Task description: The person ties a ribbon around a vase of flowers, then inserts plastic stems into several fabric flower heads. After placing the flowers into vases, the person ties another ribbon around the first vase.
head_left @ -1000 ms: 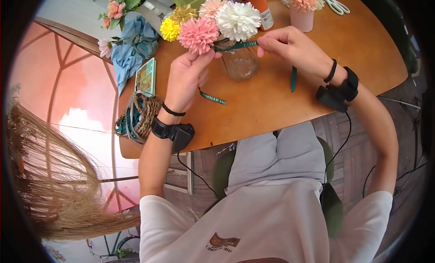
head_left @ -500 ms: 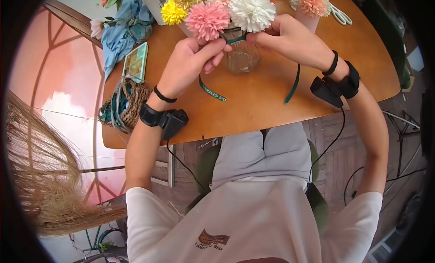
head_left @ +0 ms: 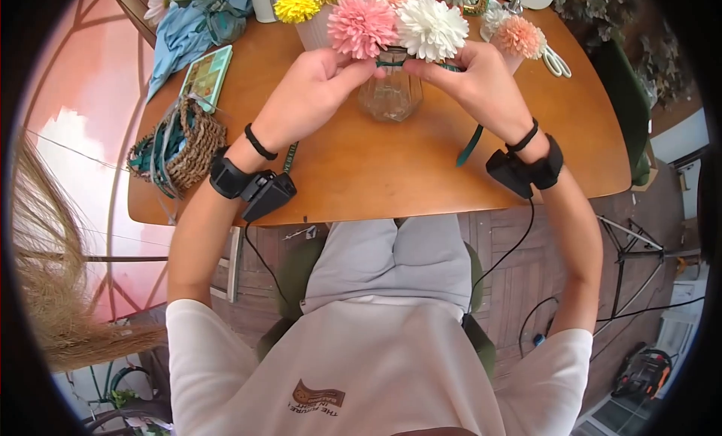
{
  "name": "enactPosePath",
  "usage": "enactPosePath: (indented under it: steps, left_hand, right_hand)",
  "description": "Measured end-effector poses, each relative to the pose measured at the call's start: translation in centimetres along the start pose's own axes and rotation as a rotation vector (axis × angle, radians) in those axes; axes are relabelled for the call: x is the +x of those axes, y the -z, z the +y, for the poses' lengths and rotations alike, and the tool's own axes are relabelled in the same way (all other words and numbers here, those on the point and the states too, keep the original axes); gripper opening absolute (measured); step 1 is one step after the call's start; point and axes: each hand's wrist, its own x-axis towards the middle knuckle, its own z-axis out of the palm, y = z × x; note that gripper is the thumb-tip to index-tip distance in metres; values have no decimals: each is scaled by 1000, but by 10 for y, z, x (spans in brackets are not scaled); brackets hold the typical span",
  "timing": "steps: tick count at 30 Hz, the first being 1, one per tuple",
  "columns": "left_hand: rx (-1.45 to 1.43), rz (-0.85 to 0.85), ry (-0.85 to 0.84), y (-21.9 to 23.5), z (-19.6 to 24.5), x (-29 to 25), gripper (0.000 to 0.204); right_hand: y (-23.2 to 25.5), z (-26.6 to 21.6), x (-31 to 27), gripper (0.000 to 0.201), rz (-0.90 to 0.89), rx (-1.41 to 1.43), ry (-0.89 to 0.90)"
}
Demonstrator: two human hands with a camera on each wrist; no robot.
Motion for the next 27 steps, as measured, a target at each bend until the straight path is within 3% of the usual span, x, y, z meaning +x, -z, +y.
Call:
enactPosePath:
  steps: [3,5,8,10,17,22,25,27]
  left_hand:
    - [83,118,-263,-11,-11,4,37]
    - [147,151,-341,-12,-12,4,39]
    - [167,122,-243,-8,-5,2,39]
    - [193,122,-190,-6,-5,1,36]
    - [201,191,-160,-8,-5,2,33]
    - [253,200,-129,-7,-12,3,32]
    - [145,231,-239,-11,-17,4,30]
    - [243,219,-164,-7,-12,2,29]
  right_hand:
    - [-8,3,0,42,35,96,43]
    - [-9,-4,-3,40,38,135,15]
    - [-11,1,-2,38,34,154,62]
    - [-6,-8,-3,37,-13,83,-23]
    - [0,-17,-4,35,-49,14,-122]
    - [-6,1,-2,30,-8,118,-41]
    - [-5,1,-3,28,-16,133,-46]
    - [-6,1,-2,27,-10,160,-30]
